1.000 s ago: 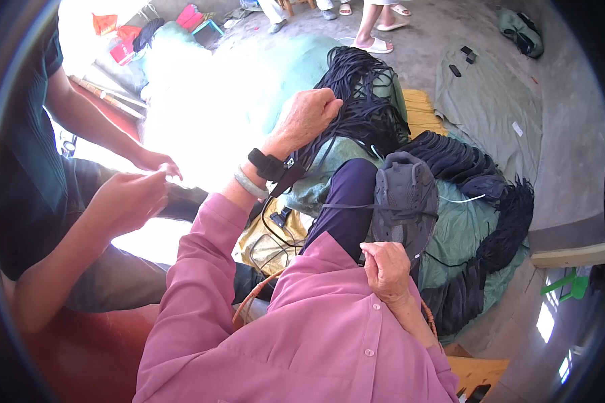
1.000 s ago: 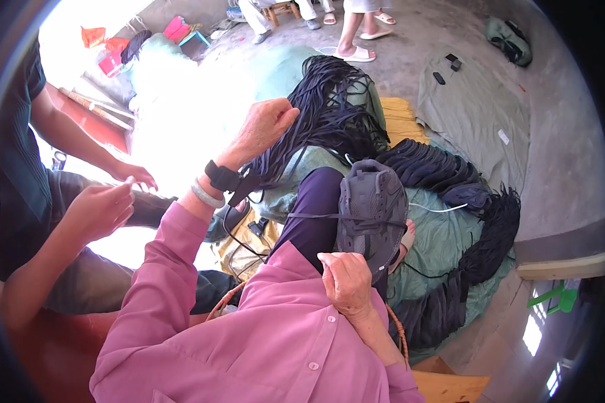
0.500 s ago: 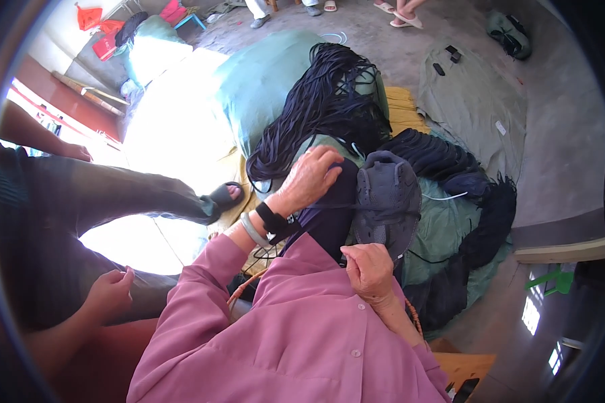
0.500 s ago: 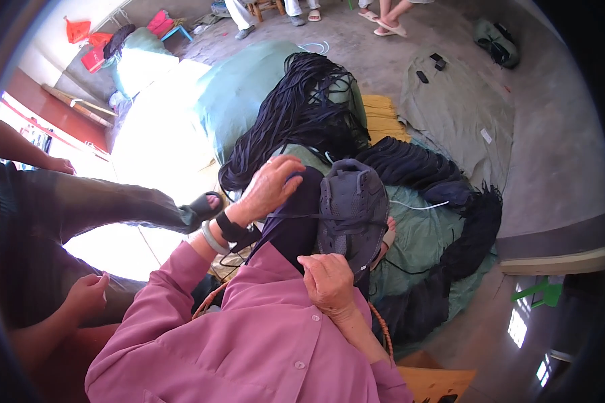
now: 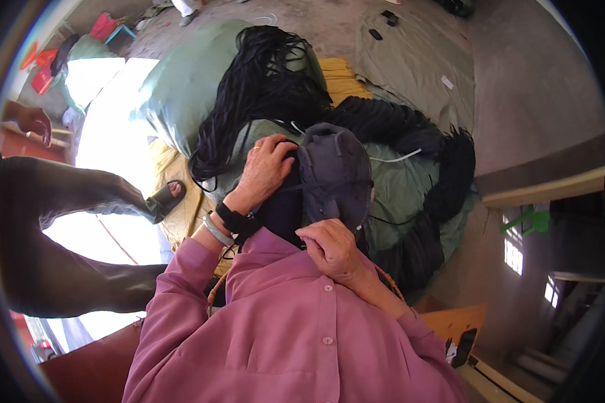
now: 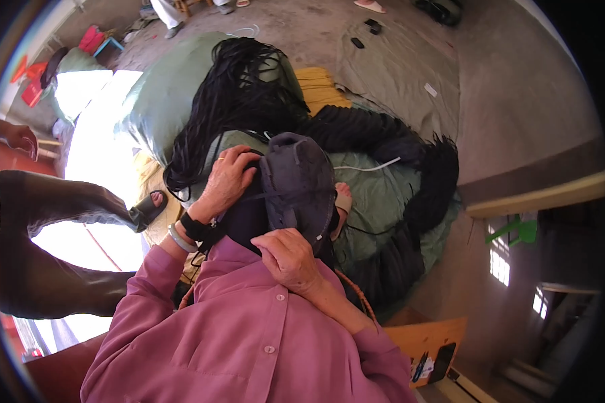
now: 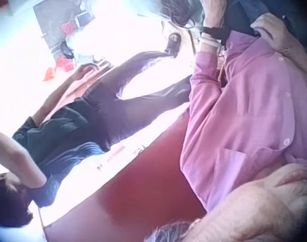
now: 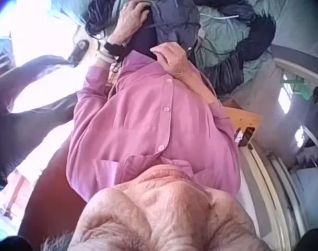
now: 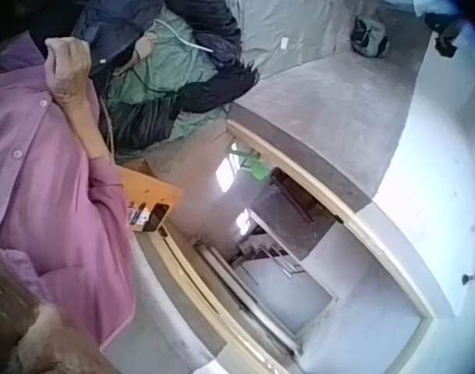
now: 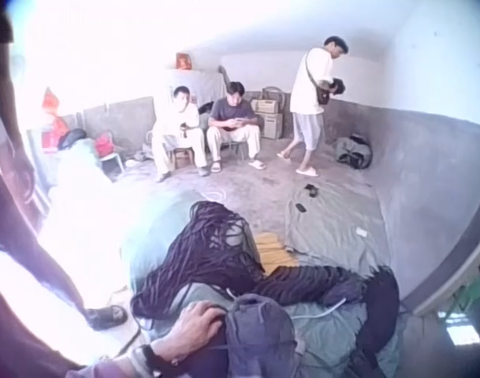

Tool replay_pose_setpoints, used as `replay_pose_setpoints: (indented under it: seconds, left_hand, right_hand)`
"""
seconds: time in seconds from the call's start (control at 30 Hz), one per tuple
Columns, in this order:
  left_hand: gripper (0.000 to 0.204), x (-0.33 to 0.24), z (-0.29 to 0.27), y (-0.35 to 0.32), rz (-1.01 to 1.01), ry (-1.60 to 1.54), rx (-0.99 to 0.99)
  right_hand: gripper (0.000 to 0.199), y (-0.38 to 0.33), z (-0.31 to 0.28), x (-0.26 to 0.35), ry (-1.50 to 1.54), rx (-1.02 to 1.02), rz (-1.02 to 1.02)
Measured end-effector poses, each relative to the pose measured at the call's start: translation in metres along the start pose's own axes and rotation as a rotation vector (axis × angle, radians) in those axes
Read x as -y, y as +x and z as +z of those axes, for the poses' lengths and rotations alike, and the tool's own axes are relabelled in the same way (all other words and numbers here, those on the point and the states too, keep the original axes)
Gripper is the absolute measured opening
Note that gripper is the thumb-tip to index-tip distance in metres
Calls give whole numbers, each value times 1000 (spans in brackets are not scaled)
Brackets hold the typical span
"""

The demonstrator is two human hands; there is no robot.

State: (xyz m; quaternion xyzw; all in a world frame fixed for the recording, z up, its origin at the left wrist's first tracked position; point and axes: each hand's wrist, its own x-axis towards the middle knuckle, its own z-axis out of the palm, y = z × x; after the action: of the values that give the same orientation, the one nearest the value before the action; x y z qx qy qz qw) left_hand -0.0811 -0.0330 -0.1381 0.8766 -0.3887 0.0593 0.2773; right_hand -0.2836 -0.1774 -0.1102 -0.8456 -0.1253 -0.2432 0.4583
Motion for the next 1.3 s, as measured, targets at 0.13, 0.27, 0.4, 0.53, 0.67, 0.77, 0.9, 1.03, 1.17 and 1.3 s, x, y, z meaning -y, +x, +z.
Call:
replay_pose_setpoints:
  seconds: [0.13,0.27,0.4,0.53,0.67,0.77,0.9,1.03,1.17,1.3]
  left_hand:
    - [32,-1,-4,2,33,10,3]
    - [36,5,-24,6,79,-17,183]
    - [35,-2,-35,12,79,35,282]
    - [32,-6,-5,8,192,20,66]
    - [34,5,-7,9,132,-5,77]
    - [28,8,-7,16,150,-116,24]
    - [28,2,-7,16,89,-153,33]
    - [28,-8,-1,18,103,-164,65]
    - [34,9,13,-5,100,-92,56]
    - [34,10,11,-2,79,-146,83]
  right_hand:
    - [16,5,-33,2,301,-40,289]
    - [19,18,-115,-58,613,-440,692]
    - [23,-14,-189,-143,682,-699,915]
    - [17,-67,-196,-197,905,-855,1095]
    - [9,-94,-155,-206,1166,-874,1255]
    - [4,-120,-115,-205,1274,-709,1183]
    - [16,-131,-59,-189,1118,-646,1258]
    - [25,-229,-7,-275,531,-485,1211]
    - [47,-215,32,-275,207,29,1111]
    - [48,-300,44,-375,-20,91,1001]
